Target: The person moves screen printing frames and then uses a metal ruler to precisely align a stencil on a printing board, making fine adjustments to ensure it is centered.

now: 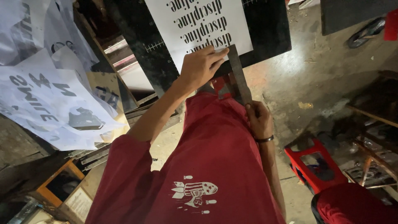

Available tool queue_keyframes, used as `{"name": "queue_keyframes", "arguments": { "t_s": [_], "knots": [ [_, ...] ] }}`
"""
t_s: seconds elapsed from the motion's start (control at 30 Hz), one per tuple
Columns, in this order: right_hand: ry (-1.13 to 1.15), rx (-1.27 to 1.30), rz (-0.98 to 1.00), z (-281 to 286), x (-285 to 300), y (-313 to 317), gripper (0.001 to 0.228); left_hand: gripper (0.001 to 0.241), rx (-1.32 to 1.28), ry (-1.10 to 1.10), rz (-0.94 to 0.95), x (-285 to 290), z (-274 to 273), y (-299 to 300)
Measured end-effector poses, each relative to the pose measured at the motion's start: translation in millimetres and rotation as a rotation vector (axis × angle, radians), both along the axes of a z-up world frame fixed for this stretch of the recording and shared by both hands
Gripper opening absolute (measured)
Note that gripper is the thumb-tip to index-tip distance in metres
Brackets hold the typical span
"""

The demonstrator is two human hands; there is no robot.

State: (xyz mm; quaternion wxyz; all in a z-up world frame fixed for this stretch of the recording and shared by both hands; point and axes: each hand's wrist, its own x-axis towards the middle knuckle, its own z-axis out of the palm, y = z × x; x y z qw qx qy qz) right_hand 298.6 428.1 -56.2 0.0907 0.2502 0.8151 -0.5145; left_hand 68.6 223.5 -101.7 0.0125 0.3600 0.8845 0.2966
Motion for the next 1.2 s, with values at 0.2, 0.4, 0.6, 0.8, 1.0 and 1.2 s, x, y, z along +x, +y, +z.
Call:
{"name": "queue_keyframes", "arguments": {
  "t_s": [0.2,0.4,0.6,0.8,1.0,1.2],
  "knots": [
    [-0.031,0.003,-0.016,9.8,-4.9,-2.8,0.025,0.020,0.027,0.051,0.013,-1.2,3.4,1.7],
    [0.013,0.005,-0.009,-4.7,4.4,1.6,0.024,0.018,0.050,0.041,0.015,-1.1,7.3,2.1],
    [0.030,-0.002,-0.008,-2.6,1.7,0.1,0.022,0.019,0.041,0.069,0.012,-1.7,7.5,2.0],
    [0.016,0.041,0.017,1.1,-0.1,0.3,0.026,0.017,0.041,0.053,0.019,-3.4,19.5,3.6],
    [0.010,0.026,-0.017,-4.1,3.5,0.0,0.024,0.016,0.025,0.060,0.013,-3.0,12.9,3.0],
    [0.000,0.025,-0.015,1.7,0.6,-2.1,0.026,0.016,0.042,0.022,0.011,-3.4,13.7,2.4]
  ]
}}
